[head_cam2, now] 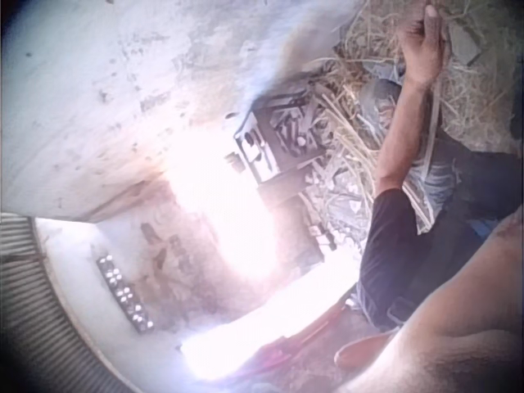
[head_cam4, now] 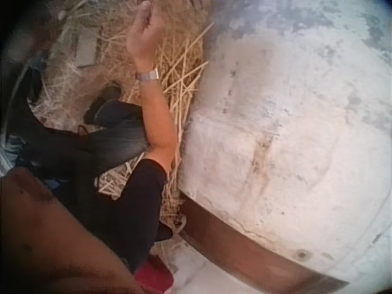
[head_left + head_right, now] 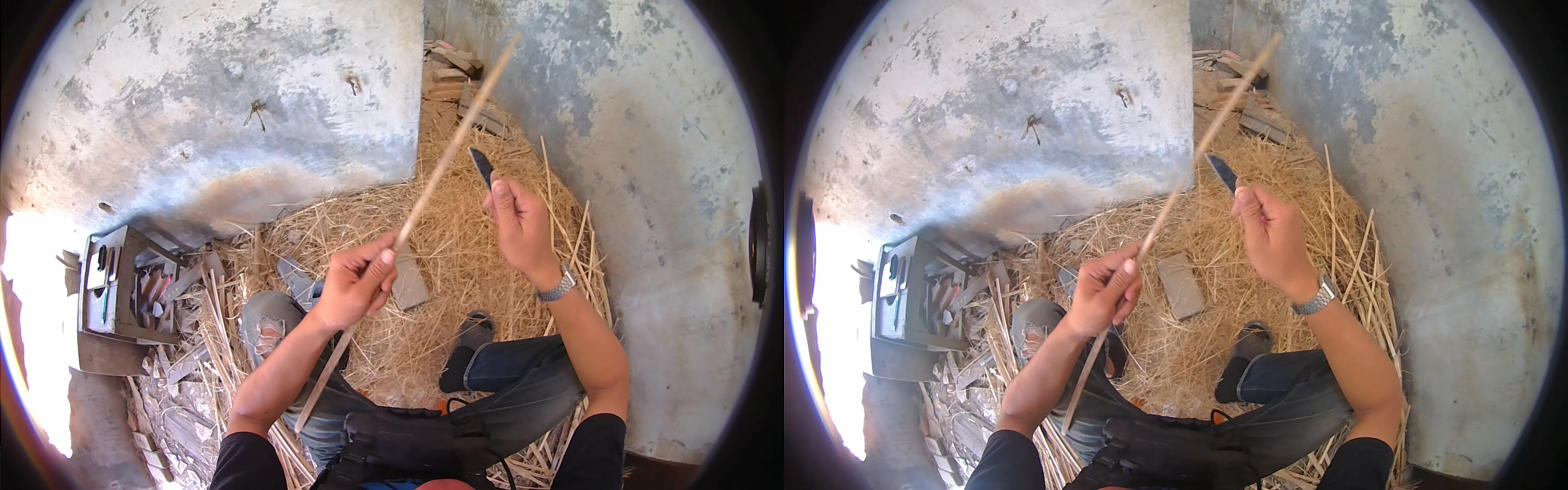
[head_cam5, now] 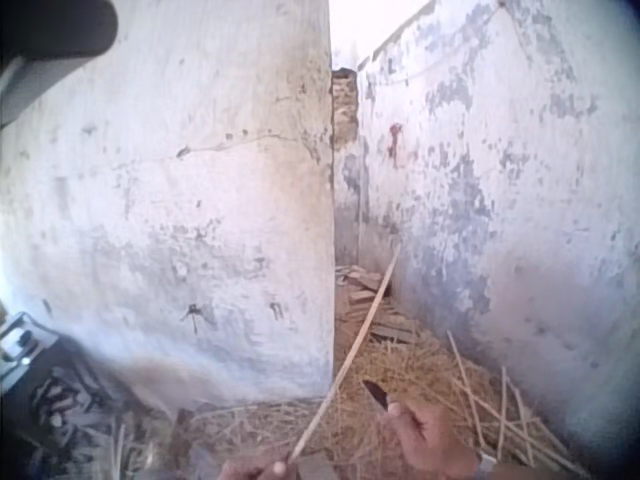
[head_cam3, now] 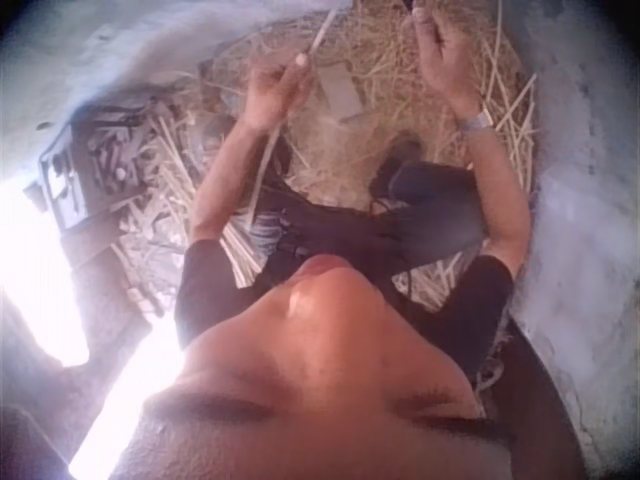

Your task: The person shaves a strip of bamboo with a knife while sitting on a ground covered in straw.

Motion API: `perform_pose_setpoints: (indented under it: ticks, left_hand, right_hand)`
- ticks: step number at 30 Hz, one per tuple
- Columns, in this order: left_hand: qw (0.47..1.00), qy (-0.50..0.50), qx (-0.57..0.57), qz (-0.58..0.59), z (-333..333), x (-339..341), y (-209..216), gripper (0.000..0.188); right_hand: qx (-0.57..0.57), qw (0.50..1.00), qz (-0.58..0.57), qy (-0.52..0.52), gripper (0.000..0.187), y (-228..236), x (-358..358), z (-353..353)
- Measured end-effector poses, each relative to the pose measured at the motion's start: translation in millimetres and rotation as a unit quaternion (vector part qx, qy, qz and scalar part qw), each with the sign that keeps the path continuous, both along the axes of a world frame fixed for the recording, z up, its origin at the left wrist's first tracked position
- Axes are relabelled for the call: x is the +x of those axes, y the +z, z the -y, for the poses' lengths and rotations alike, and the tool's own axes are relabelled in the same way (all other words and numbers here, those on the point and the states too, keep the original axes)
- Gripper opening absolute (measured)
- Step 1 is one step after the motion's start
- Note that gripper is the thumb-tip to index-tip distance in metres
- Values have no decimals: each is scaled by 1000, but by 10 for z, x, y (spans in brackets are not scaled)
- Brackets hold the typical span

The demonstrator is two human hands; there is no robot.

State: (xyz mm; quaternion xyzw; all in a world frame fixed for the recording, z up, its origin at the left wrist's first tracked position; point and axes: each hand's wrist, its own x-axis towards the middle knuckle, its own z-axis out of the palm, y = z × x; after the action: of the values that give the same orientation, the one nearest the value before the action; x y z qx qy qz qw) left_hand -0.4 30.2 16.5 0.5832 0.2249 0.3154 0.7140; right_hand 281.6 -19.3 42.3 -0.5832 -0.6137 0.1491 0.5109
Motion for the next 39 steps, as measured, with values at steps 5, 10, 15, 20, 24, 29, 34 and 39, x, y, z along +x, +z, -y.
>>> perform_pose_setpoints:
  ticks: [5, 10, 15, 20, 24, 29, 34, 39]
  left_hand:
    - [997, -66, -37, -8, 166, 75, -53, 44]
    - [999, -16, -40, -32, 211, 144, -108, 40]
    - [998, -26, -49, -31, 198, 93, -128, 19]
    - [998, -46, -46, -17, 191, 44, -195, 21]
    - [997, -51, -59, 2, 179, 13, -242, 19]
    - [997, -33, -74, -10, 242, 30, -138, 32]
    - [995, -90, -46, 3, 237, -19, -149, 43]
    - [993, -100, -55, 9, 261, -60, -180, 41]
  right_hand:
    - [5, 998, 27, -59, 35, -80, -36, -16]
    - [39, 995, 57, 70, 31, -375, -700, 241]
    - [-65, 994, 15, 90, 36, -372, -852, 338]
    - [-115, 982, -67, 133, 45, -434, -808, 311]
    - [-300, 864, -296, 275, 45, -394, -682, 301]
    - [-151, 951, -224, 153, 38, -245, -684, 250]
    - [-96, 989, -101, 58, 26, -100, -535, 210]
    - [-17, 993, -108, -49, 37, -115, -102, 4]
